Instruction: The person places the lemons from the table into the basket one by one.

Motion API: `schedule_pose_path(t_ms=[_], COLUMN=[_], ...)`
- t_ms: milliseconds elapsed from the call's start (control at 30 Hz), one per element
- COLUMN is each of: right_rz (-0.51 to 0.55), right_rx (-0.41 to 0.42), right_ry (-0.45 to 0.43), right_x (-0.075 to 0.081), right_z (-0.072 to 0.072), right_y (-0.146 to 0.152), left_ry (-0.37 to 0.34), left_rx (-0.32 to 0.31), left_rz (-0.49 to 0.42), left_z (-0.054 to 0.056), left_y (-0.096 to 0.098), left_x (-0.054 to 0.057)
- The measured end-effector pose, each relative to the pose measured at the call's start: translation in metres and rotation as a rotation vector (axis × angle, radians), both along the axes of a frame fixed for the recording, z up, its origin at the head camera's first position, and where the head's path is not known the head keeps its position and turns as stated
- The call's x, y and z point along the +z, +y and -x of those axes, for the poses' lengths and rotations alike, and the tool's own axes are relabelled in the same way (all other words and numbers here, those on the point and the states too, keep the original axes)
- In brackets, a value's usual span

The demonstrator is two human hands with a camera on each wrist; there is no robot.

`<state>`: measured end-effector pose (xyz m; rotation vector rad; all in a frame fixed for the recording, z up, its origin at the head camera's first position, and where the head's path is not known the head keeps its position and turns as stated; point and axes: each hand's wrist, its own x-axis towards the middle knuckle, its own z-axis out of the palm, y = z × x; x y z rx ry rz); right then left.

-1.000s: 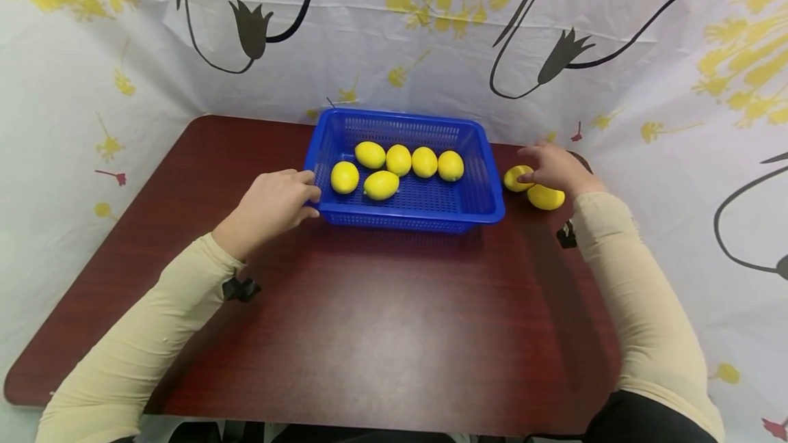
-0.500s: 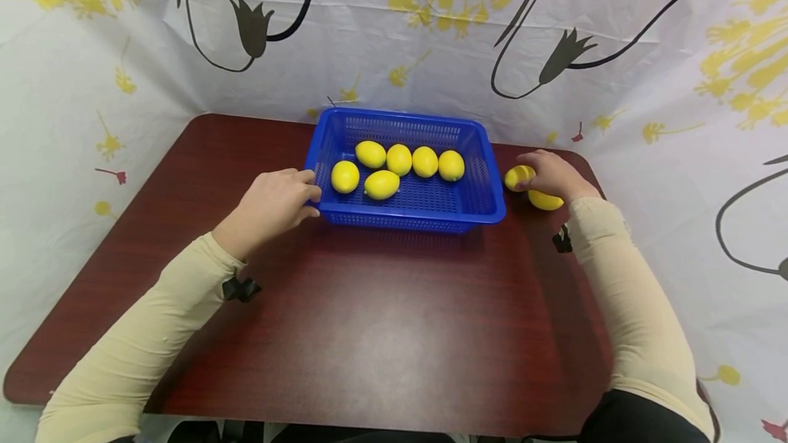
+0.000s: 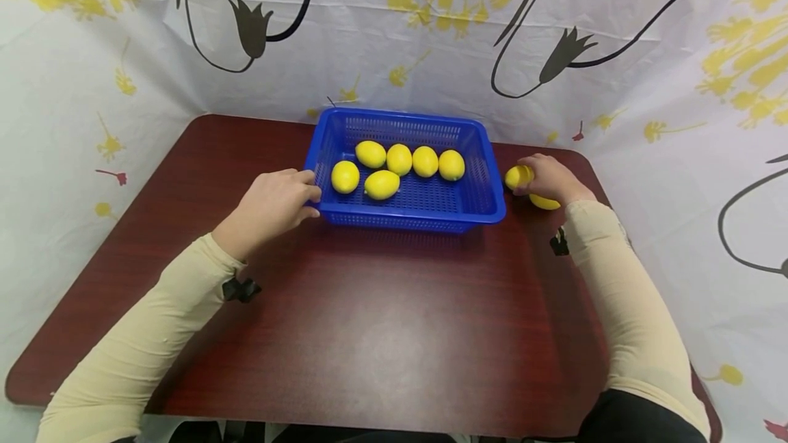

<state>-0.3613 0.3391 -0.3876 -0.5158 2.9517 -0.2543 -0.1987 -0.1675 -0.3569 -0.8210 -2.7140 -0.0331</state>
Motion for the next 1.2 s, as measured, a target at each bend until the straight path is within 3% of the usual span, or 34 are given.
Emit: schedule_pose_path(t_ms=[1200], right_rz=[0.028], right_rx=[-0.012], right_ry=[0.092], right_x=[-0.025], right_z=[-0.004], right_y=[-0.003], left_ry=[0.013], left_rx=[-0.010], left_rz=[-0.004], left_z=[0.000], left_y=[0.000], left_x=[0.000])
